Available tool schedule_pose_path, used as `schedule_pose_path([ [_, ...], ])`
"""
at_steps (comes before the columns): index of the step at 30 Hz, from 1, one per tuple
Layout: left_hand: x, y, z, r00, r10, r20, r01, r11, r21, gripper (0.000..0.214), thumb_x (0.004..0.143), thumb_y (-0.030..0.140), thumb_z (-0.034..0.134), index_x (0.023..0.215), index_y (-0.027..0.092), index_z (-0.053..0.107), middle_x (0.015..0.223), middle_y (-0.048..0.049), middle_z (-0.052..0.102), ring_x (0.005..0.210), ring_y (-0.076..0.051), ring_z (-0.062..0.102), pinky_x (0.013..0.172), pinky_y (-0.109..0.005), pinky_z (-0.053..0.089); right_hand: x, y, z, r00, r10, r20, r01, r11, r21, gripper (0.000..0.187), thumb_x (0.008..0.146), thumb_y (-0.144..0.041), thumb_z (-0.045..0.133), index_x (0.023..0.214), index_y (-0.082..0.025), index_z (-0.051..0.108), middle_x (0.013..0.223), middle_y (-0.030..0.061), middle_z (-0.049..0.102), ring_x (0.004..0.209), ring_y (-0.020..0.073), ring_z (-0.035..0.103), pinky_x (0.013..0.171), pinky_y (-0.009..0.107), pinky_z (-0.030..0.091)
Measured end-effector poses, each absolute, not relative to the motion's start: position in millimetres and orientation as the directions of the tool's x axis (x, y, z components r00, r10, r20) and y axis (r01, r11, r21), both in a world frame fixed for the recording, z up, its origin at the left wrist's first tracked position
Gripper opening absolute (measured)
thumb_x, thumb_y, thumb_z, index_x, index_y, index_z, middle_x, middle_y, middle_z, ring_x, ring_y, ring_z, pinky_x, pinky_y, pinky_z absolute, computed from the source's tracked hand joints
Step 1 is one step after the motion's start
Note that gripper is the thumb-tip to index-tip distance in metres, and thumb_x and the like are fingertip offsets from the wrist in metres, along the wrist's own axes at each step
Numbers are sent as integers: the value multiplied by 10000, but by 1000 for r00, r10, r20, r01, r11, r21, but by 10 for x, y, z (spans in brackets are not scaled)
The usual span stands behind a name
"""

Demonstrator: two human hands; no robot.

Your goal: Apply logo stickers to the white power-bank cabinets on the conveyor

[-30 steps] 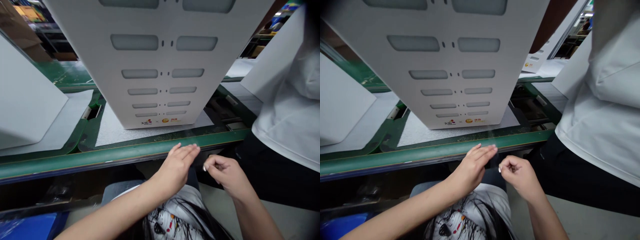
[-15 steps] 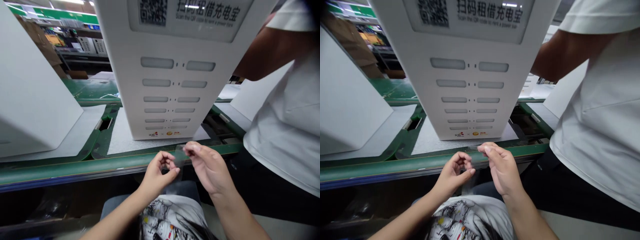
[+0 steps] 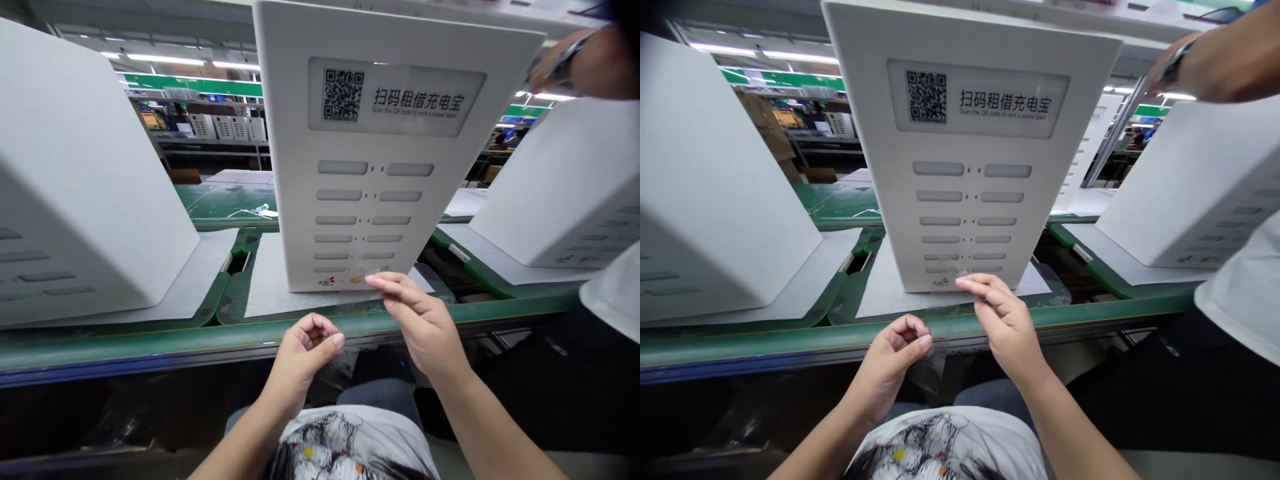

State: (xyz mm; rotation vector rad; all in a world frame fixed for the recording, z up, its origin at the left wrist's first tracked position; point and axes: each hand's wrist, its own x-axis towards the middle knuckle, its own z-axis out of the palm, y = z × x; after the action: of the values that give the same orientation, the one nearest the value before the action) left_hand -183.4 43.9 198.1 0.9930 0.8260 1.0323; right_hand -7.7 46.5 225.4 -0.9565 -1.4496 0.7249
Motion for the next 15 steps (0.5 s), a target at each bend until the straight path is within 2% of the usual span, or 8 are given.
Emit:
schedule_pose_path([
  [3, -1843, 425, 2042, 313, 941, -129, -342, 239, 909, 294, 637, 327, 752, 688, 138, 533, 655, 16, 516, 645, -69, 454, 643, -175, 357, -102, 479, 2276, 10, 805, 593, 359, 551, -754, 352, 825, -95, 480, 1071, -278, 654, 1097, 16, 577, 1072, 132, 517, 954, 262, 386],
  [5, -1844, 438, 2092, 269, 955, -126, -389, 227, 893, 272, 602, 303, 769, 643, 137, 558, 759, 5, 531, 738, -76, 465, 701, -172, 356, -120, 512, 2273, 2, 824, 567, 370, 526, -766, 343, 800, -105, 490, 1063, -248, 656, 1084, 33, 578, 1056, 148, 521, 936, 284, 396],
  [7, -1841, 472, 2142, 180, 978, -104, -443, 175, 879, 257, 555, 284, 791, 598, 139, 584, 880, 7, 513, 853, -79, 451, 759, -157, 338, -148, 545, 2251, -16, 894, 448, 257, 436, -862, 290, 785, -169, 518, 1021, -236, 673, 1070, 37, 584, 1040, 163, 519, 912, 302, 398],
  [10, -1824, 542, 2191, 49, 996, -79, -510, 93, 855, 249, 521, 291, 810, 590, 155, 614, 899, 19, 474, 893, -78, 428, 799, -163, 318, -224, 562, 2209, -84, 983, 163, -67, 158, -985, 226, 781, -347, 577, 918, -217, 700, 997, 45, 617, 960, 173, 529, 828, 301, 402],
  [12, -1810, 584, 2193, -9, 998, -59, -523, 46, 851, 251, 527, 305, 809, 603, 158, 620, 868, 16, 458, 879, -86, 432, 819, -194, 318, -295, 554, 2196, -152, 988, 4, -241, -33, -970, 263, 738, -420, 643, 878, -205, 702, 924, 40, 629, 878, 153, 527, 757, 266, 393],
  [15, -1801, 618, 2151, -90, 996, -6, -440, -34, 897, 248, 554, 327, 791, 649, 159, 635, 908, -5, 462, 994, -129, 439, 871, -240, 315, -403, 536, 2202, -225, 967, -121, -339, -194, -920, 249, 642, -363, 751, 798, -183, 680, 776, 0, 596, 721, 92, 474, 651, 205, 351],
])
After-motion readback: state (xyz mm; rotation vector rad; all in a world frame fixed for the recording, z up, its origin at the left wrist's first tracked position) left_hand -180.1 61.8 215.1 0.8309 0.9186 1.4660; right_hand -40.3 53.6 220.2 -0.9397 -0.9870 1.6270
